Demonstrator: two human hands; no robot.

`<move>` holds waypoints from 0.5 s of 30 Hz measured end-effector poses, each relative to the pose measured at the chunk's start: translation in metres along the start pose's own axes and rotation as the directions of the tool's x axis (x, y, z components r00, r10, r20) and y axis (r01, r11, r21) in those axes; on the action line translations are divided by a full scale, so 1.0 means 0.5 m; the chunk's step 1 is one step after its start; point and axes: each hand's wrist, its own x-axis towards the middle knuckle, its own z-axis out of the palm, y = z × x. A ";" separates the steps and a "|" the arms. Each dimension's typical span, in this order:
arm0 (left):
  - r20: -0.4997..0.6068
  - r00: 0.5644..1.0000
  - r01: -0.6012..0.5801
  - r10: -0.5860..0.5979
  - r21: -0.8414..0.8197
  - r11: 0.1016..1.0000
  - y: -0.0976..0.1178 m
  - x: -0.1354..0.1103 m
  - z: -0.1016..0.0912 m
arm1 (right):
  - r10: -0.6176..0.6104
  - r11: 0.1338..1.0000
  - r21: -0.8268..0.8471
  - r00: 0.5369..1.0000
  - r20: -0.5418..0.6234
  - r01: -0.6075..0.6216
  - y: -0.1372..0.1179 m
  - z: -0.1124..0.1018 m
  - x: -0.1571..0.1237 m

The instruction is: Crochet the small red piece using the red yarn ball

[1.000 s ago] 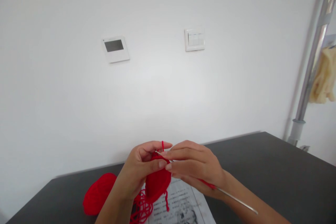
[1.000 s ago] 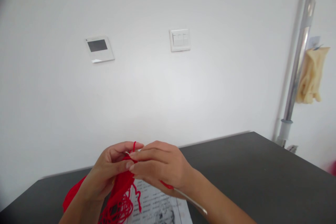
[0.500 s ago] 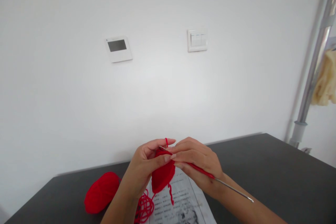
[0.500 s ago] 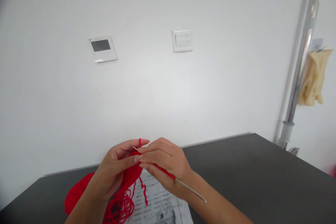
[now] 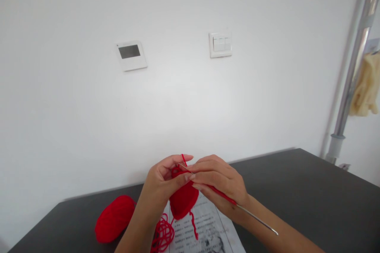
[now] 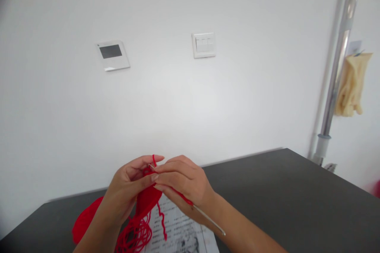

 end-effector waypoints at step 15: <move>-0.169 0.954 -0.185 0.247 0.317 0.930 -0.028 -0.001 0.013 | 0.108 0.987 -0.121 0.993 0.042 -0.103 0.009 0.014 -0.014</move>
